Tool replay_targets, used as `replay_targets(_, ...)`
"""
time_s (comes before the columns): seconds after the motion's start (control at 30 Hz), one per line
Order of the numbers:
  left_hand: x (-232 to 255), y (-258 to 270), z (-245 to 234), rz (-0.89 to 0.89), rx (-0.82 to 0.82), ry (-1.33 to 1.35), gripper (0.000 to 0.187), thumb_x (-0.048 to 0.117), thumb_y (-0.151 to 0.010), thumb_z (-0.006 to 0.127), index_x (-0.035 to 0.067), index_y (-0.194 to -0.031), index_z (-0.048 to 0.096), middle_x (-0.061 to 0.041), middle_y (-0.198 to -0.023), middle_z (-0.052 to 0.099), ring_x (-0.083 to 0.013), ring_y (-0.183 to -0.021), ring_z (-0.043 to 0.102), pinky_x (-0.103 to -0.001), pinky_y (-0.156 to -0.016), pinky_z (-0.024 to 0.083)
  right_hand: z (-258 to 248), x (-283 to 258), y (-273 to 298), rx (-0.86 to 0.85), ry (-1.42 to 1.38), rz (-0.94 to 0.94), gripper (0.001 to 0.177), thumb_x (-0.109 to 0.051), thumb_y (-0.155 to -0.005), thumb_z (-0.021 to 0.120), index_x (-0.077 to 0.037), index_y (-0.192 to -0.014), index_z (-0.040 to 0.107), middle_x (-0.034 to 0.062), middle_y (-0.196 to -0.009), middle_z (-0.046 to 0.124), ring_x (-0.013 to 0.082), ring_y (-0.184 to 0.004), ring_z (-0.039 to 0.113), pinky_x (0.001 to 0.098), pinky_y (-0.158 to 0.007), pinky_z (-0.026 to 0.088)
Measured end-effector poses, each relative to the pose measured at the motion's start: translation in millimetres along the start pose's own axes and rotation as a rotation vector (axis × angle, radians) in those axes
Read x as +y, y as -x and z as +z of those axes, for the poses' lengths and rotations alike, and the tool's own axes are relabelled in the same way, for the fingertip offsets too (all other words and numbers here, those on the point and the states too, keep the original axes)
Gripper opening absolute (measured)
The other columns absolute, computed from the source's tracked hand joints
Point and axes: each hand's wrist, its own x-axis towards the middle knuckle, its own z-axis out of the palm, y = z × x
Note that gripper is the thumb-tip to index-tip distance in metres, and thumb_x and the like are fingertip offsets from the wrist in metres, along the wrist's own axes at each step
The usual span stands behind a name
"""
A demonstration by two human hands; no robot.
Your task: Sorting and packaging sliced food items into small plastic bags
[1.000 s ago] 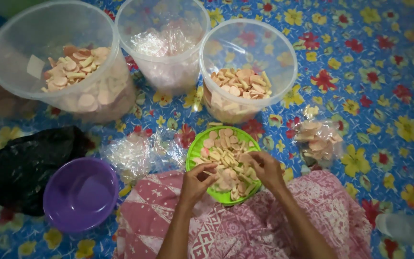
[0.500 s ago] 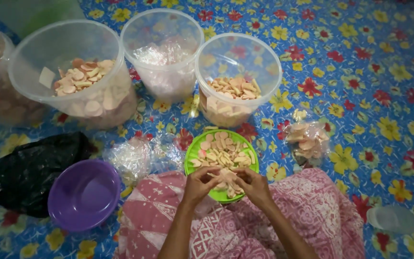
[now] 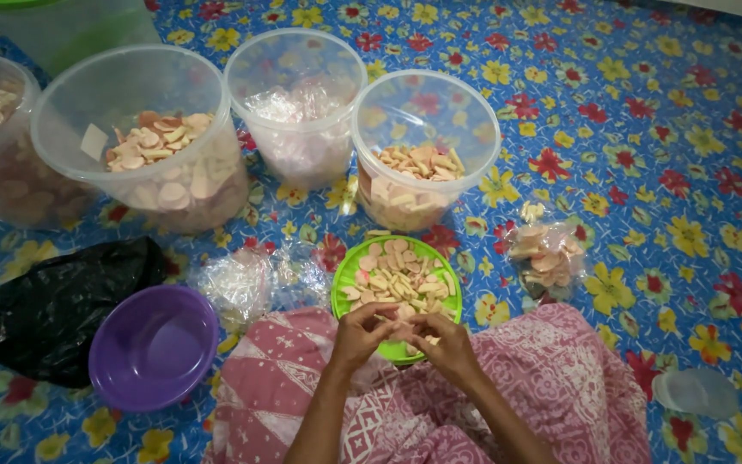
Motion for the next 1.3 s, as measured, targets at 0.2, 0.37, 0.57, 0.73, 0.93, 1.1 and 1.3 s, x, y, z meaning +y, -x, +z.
replay_targets(0.2, -7, -3, 0, -0.021, -0.037, -0.019, 0.031, 0.003, -0.073, 0.073, 0.011, -0.102, 0.068, -0.006, -0.097, 0.069, -0.0158, -0.085, 0.068, -0.026, -0.070, 0.058, 3, 9, -1, -0.023, 0.007, -0.002, 0.012, -0.018, -0.075, 0.068, -0.018, -0.086, 0.072, 0.0014, -0.092, 0.071, 0.0161, -0.087, 0.065, 0.0299, -0.074, 0.052)
replay_targets(0.37, -16, -7, 2, -0.065, -0.028, -0.022, 0.030, 0.002, -0.071, 0.075, 0.012, -0.098, 0.071, -0.004, -0.090, 0.071, -0.0127, -0.074, 0.067, -0.024, -0.063, 0.056, -2, 1, -3, -0.134, -0.048, 0.181, 0.018, -0.031, -0.078, 0.065, -0.019, -0.089, 0.073, 0.0057, -0.101, 0.061, 0.0211, -0.098, 0.058, 0.0376, -0.081, 0.050)
replay_targets(0.57, -29, -17, -11, -0.044, 0.115, -0.111, 0.034, 0.008, -0.067, 0.080, 0.016, -0.099, 0.073, -0.007, -0.079, 0.072, -0.0140, -0.065, 0.067, -0.027, -0.059, 0.055, -6, 71, -38, 0.128, -0.128, 0.032, 0.020, -0.021, -0.077, 0.075, -0.009, -0.093, 0.073, 0.0144, -0.089, 0.065, 0.0312, -0.086, 0.065, 0.0367, -0.072, 0.055)
replay_targets(0.73, -24, -25, -18, -0.114, 0.204, -0.075, 0.035, 0.006, -0.067, 0.079, 0.017, -0.100, 0.073, -0.004, -0.077, 0.071, -0.0122, -0.064, 0.067, -0.024, -0.060, 0.055, -24, 105, -75, 0.146, 0.027, 0.034, 0.017, -0.023, -0.081, 0.070, -0.011, -0.092, 0.071, 0.0105, -0.087, 0.065, 0.0262, -0.084, 0.065, 0.0319, -0.067, 0.056)
replay_targets(0.93, -24, -28, -22, -0.185, 0.221, -0.014, 0.037, 0.003, -0.066, 0.080, 0.013, -0.101, 0.072, -0.008, -0.078, 0.071, -0.0143, -0.066, 0.067, -0.026, -0.061, 0.056, -10, 94, -118, 0.072, 0.182, -0.129, 0.017, -0.016, -0.082, 0.067, -0.014, -0.099, 0.072, 0.0082, -0.089, 0.063, 0.0262, -0.085, 0.064, 0.0360, -0.069, 0.056)
replay_targets(1.1, -20, -29, -26, -0.226, 0.246, -0.008, 0.038, 0.000, -0.066, 0.078, 0.013, -0.101, 0.072, -0.006, -0.077, 0.071, -0.0121, -0.064, 0.067, -0.023, -0.058, 0.056, 14, 102, -145, 0.091, 0.460, -0.247, 0.025, -0.018, -0.072, 0.070, -0.016, -0.096, 0.066, 0.0070, -0.095, 0.056, 0.0291, -0.088, 0.061, 0.0367, -0.073, 0.055)
replay_targets(1.3, -35, -30, -27, -0.209, 0.268, 0.024, 0.039, 0.003, -0.065, 0.081, 0.012, -0.102, 0.072, -0.008, -0.077, 0.071, -0.0117, -0.064, 0.066, -0.023, -0.059, 0.056, 18, 110, -144, 0.130, 0.503, -0.275, 0.015, -0.013, -0.073, 0.067, -0.019, -0.087, 0.066, 0.0036, -0.086, 0.055, 0.0264, -0.081, 0.061, 0.0338, -0.070, 0.054)
